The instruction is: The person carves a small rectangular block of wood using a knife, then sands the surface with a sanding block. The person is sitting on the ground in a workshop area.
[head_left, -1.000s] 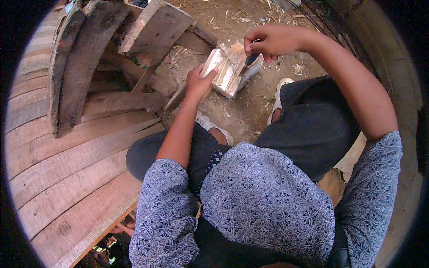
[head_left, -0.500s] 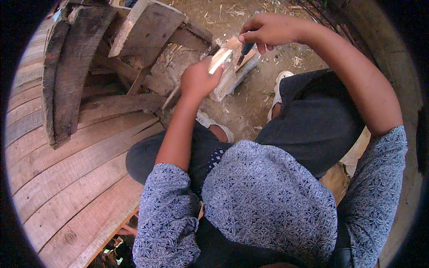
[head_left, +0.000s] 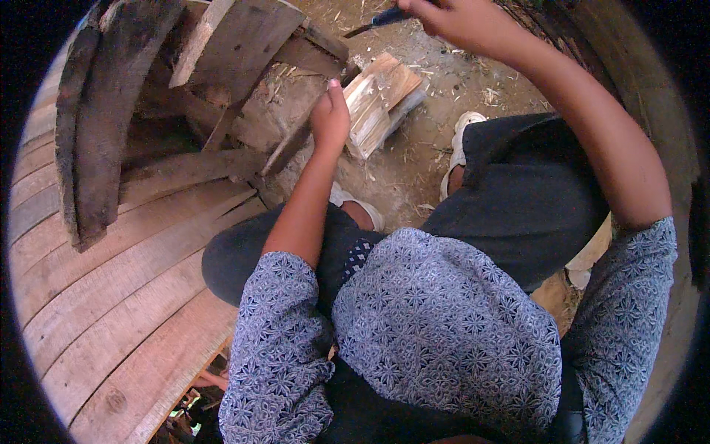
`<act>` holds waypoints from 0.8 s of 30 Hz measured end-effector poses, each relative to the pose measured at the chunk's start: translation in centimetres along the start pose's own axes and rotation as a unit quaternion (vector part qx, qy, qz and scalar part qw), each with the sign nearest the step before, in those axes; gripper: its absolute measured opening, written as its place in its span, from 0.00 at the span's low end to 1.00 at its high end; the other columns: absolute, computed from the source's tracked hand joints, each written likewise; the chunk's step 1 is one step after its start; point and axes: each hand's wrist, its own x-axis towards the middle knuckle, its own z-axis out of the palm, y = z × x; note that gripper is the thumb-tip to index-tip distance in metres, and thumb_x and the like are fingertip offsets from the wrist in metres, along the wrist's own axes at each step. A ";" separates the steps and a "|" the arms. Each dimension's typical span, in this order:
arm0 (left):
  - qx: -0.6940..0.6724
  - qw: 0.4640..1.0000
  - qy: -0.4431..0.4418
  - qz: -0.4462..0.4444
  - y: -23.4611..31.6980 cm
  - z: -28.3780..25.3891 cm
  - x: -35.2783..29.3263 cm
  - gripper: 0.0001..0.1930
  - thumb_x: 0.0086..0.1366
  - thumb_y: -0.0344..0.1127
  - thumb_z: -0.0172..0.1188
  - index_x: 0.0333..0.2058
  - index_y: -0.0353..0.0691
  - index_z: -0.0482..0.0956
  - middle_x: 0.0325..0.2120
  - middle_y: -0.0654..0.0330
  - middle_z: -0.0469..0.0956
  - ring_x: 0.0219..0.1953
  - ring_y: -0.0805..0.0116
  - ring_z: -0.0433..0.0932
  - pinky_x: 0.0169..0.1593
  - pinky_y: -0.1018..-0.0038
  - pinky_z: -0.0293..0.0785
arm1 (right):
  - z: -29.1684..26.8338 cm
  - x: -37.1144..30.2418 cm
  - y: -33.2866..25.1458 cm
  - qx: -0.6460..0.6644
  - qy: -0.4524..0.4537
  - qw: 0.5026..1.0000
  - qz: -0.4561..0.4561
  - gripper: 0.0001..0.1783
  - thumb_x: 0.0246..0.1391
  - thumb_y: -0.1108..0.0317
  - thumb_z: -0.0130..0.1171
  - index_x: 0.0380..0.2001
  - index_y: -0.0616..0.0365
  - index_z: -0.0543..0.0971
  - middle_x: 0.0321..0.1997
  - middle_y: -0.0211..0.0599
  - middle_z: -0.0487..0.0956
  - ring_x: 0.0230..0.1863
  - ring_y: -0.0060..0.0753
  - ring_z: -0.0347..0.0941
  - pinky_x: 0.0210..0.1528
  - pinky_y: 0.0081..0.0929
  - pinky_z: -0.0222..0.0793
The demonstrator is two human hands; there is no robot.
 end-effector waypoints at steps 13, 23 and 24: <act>0.003 0.999 0.032 -0.016 -0.1 0.1 0.7 0.33 0.70 0.61 0.43 0.38 0.31 0.81 0.37 0.38 0.80 0.43 0.40 0.78 0.50 0.56 0.71 | 0.4 -1.0 -2.1 -0.015 -0.147 0.989 0.023 0.21 0.64 0.54 0.52 0.38 0.64 0.80 0.26 0.41 0.78 0.25 0.31 0.75 0.29 0.32 0.71; -0.203 0.979 0.019 -0.018 -2.6 1.8 -2.1 0.24 0.58 0.45 0.69 0.47 0.35 0.77 0.48 0.49 0.77 0.50 0.58 0.76 0.54 0.66 0.71 | 1.7 -0.7 -0.8 -0.005 -0.143 0.990 0.011 0.21 0.63 0.52 0.55 0.39 0.63 0.78 0.20 0.35 0.76 0.20 0.24 0.73 0.25 0.27 0.69; -0.184 0.983 0.017 0.018 -2.5 1.8 -2.0 0.25 0.57 0.44 0.70 0.48 0.35 0.76 0.48 0.49 0.77 0.50 0.59 0.76 0.54 0.67 0.71 | 1.5 -0.7 -1.0 -0.008 -0.148 0.989 0.007 0.21 0.63 0.52 0.55 0.38 0.63 0.78 0.20 0.35 0.75 0.19 0.24 0.72 0.24 0.27 0.69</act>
